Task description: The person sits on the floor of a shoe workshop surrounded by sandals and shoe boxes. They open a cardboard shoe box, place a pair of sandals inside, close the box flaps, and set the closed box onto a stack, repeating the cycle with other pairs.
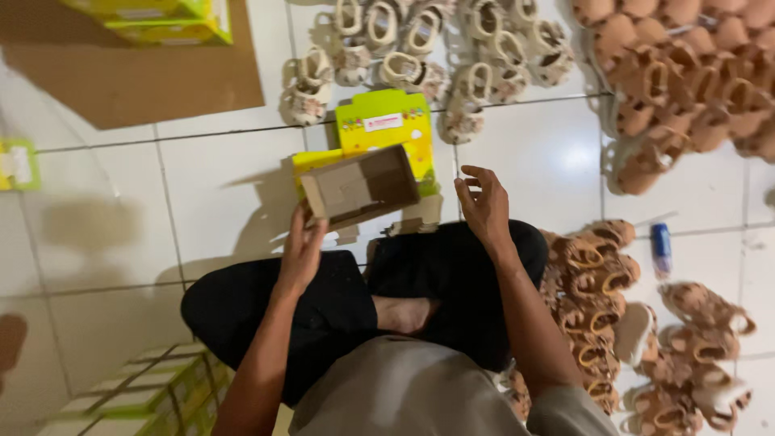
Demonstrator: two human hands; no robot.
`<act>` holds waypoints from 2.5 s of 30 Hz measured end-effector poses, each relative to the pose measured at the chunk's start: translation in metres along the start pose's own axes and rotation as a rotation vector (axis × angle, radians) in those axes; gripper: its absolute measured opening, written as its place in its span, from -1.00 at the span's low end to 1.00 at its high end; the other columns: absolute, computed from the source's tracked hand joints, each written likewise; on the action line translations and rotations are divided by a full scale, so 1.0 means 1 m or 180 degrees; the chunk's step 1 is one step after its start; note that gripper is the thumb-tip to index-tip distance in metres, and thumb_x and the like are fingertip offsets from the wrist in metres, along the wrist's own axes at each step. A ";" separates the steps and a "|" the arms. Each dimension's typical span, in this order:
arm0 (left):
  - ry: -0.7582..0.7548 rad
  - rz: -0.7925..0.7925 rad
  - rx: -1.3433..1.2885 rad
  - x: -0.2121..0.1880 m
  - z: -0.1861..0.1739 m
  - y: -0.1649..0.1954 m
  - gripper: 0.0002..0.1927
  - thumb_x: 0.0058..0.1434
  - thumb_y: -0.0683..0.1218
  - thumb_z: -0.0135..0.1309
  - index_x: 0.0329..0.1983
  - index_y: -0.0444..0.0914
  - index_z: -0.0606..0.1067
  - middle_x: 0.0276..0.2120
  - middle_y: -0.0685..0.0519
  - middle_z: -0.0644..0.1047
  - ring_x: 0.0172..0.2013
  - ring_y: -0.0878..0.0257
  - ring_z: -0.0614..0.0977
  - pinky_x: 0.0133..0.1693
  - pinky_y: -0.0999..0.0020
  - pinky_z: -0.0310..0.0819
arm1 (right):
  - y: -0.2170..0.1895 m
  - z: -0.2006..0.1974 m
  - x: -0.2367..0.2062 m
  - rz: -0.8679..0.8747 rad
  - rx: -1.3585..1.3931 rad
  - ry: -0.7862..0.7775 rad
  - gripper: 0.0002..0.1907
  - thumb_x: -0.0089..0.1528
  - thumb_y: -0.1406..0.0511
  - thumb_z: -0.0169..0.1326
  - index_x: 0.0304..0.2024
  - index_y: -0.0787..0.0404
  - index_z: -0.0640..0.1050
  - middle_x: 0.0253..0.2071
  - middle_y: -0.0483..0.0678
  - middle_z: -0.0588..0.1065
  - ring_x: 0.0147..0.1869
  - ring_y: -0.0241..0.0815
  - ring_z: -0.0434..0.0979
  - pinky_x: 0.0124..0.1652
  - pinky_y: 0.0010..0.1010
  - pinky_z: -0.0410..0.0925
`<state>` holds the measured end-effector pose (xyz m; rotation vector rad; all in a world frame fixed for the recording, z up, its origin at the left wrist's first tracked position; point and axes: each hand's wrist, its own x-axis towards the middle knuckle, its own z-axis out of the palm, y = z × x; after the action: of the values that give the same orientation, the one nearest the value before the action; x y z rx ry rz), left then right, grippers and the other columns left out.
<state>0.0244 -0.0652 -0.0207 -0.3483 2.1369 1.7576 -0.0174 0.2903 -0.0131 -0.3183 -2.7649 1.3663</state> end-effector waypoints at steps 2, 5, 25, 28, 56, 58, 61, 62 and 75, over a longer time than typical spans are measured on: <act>0.0018 0.0234 0.0274 0.005 0.002 -0.002 -0.22 0.36 0.10 -0.01 0.53 -0.25 0.03 0.37 -0.17 0.33 0.17 -0.02 0.55 0.07 0.09 0.57 | 0.000 0.018 0.001 0.0078 0.0421 -0.0251 -0.65 0.34 0.24 0.14 0.09 0.34 0.54 0.01 0.16 0.58 0.00 -0.08 0.64 -0.16 -0.32 0.53; 0.0058 0.0371 0.0468 0.007 0.001 0.001 -0.32 0.40 0.07 -0.03 0.50 -0.28 0.14 0.25 -0.23 0.46 0.18 -0.05 0.59 0.05 0.11 0.62 | -0.004 0.044 -0.002 0.0231 0.0723 -0.0580 -0.64 0.38 0.22 0.09 0.13 0.33 0.54 -0.03 0.12 0.61 -0.04 -0.13 0.65 -0.12 -0.34 0.51; -0.0426 0.0167 0.0777 0.004 -0.014 0.028 -0.22 0.35 0.15 0.01 0.47 -0.35 0.10 0.26 -0.34 0.41 0.22 -0.12 0.54 0.11 0.06 0.56 | 0.024 0.038 0.092 -0.0201 -0.0690 0.0253 -0.21 0.18 0.28 0.32 0.40 0.27 0.28 0.40 0.36 0.16 0.35 0.37 0.32 0.16 -0.02 0.36; -0.0524 0.0115 0.0896 0.003 -0.013 0.026 -0.20 0.35 0.15 0.02 0.49 -0.34 0.07 0.28 -0.35 0.38 0.23 -0.13 0.51 0.15 0.03 0.50 | 0.029 0.041 0.096 -0.0166 -0.0727 0.0209 -0.23 0.17 0.29 0.32 0.37 0.23 0.30 0.41 0.30 0.20 0.36 0.35 0.34 0.17 -0.04 0.36; -0.0450 -0.0103 0.0907 0.008 -0.013 0.006 -0.13 0.26 0.18 0.08 0.48 -0.35 0.09 0.17 -0.30 0.49 0.13 -0.06 0.62 0.08 0.10 0.56 | 0.057 0.005 0.120 -0.0388 -0.0410 0.0941 -0.55 0.37 0.26 0.24 0.25 0.23 0.43 0.34 0.22 0.36 0.39 0.21 0.43 0.30 -0.07 0.37; -0.0559 -0.0141 0.0915 0.009 -0.013 0.007 -0.20 0.29 0.18 0.04 0.46 -0.33 0.15 0.22 -0.28 0.47 0.17 -0.07 0.58 0.10 0.08 0.53 | 0.059 -0.004 0.143 -0.0746 -0.0661 0.1131 -0.56 0.38 0.29 0.23 0.26 0.24 0.44 0.35 0.28 0.31 0.44 0.30 0.35 0.35 -0.02 0.31; -0.0563 -0.0070 0.1012 0.010 -0.012 0.012 -0.22 0.32 0.16 0.03 0.47 -0.33 0.14 0.27 -0.28 0.41 0.23 -0.09 0.51 0.12 0.06 0.48 | 0.056 -0.016 0.192 -0.1341 -0.1064 0.1135 -0.55 0.32 0.34 0.23 0.24 0.21 0.46 0.41 0.37 0.21 0.45 0.38 0.27 0.32 0.04 0.27; -0.0534 -0.0037 0.1060 0.009 -0.012 0.013 -0.21 0.32 0.16 0.03 0.47 -0.34 0.13 0.28 -0.29 0.39 0.25 -0.10 0.48 0.13 0.04 0.47 | 0.053 -0.019 0.206 -0.1411 -0.1201 0.0976 -0.55 0.28 0.35 0.23 0.22 0.18 0.47 0.41 0.36 0.20 0.44 0.38 0.28 0.30 0.04 0.27; -0.0548 -0.0478 0.0810 -0.007 -0.012 0.018 -0.17 0.30 0.17 -0.02 0.52 -0.29 0.04 0.21 -0.27 0.46 0.20 -0.07 0.56 0.15 0.08 0.46 | 0.030 -0.032 0.225 -0.0590 -0.1634 0.0175 -0.76 0.35 0.32 0.14 0.07 0.13 0.53 0.01 0.09 0.44 -0.01 0.15 0.48 -0.14 -0.10 0.42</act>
<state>0.0223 -0.0738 0.0010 -0.2713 2.1182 1.3628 -0.2286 0.3777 -0.0293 -0.1041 -2.9657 0.5862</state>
